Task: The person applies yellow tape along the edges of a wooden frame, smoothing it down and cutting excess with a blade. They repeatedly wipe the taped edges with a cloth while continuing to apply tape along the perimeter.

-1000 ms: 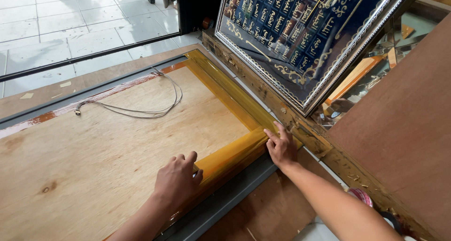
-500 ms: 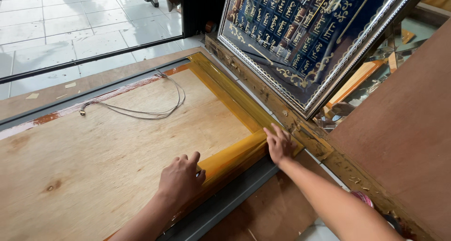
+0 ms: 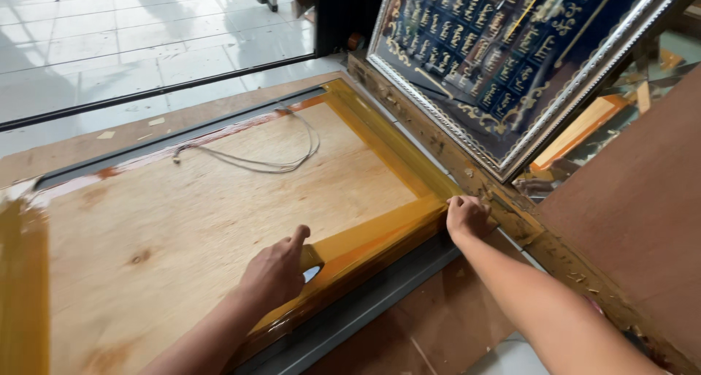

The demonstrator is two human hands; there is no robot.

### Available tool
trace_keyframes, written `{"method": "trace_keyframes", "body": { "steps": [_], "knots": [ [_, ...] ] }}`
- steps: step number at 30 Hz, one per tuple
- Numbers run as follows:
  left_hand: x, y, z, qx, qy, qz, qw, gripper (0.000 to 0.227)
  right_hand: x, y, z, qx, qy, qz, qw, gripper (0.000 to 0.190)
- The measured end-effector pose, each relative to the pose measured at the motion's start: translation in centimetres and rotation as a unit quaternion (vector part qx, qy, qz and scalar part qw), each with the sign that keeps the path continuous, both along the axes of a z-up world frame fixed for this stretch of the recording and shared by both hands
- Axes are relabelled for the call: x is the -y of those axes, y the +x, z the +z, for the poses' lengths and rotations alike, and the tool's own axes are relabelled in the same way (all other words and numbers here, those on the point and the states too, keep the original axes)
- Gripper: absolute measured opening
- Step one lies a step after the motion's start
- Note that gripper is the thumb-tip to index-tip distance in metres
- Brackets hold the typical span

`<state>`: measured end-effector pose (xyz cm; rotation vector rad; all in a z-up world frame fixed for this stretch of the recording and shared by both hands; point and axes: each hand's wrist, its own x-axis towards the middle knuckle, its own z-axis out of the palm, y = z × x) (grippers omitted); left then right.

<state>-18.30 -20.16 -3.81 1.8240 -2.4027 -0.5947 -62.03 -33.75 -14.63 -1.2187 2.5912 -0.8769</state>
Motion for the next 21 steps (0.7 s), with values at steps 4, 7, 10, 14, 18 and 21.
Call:
{"method": "trace_keyframes", "body": {
  "steps": [4, 7, 10, 14, 18, 21],
  "knots": [
    [-3.7, 7.9, 0.6, 0.003, 0.019, 0.037, 0.999, 0.058, -1.0, 3.1, 1.5, -0.026, 0.041, 0.071, 0.996, 0.055],
    [-7.2, 15.0, 0.2, 0.029, 0.023, 0.042, 0.998, 0.052, -1.8, 7.5, 2.1, -0.127, -0.02, 0.157, 0.979, 0.041],
    [-10.9, 21.4, 0.3, 0.03, 0.036, 0.052, 0.998, 0.068, -4.2, 14.6, 5.3, -0.191, -0.04, 0.257, 0.947, 0.036],
    [-17.3, 29.3, 1.6, 0.04, 0.07, 0.092, 0.992, 0.069, -9.6, 27.0, 7.2, -0.15, -0.118, 0.351, 0.917, 0.04],
    [-23.7, 36.9, 2.7, 0.076, 0.082, 0.13, 0.985, 0.07, -17.1, 39.3, 4.7, 0.016, -0.072, 0.449, 0.89, 0.042],
    [-28.0, 42.2, 2.4, 0.067, 0.078, 0.159, 0.982, 0.066, -25.0, 47.0, 8.4, -0.055, -0.109, 0.567, 0.815, 0.032]
  ]
}}
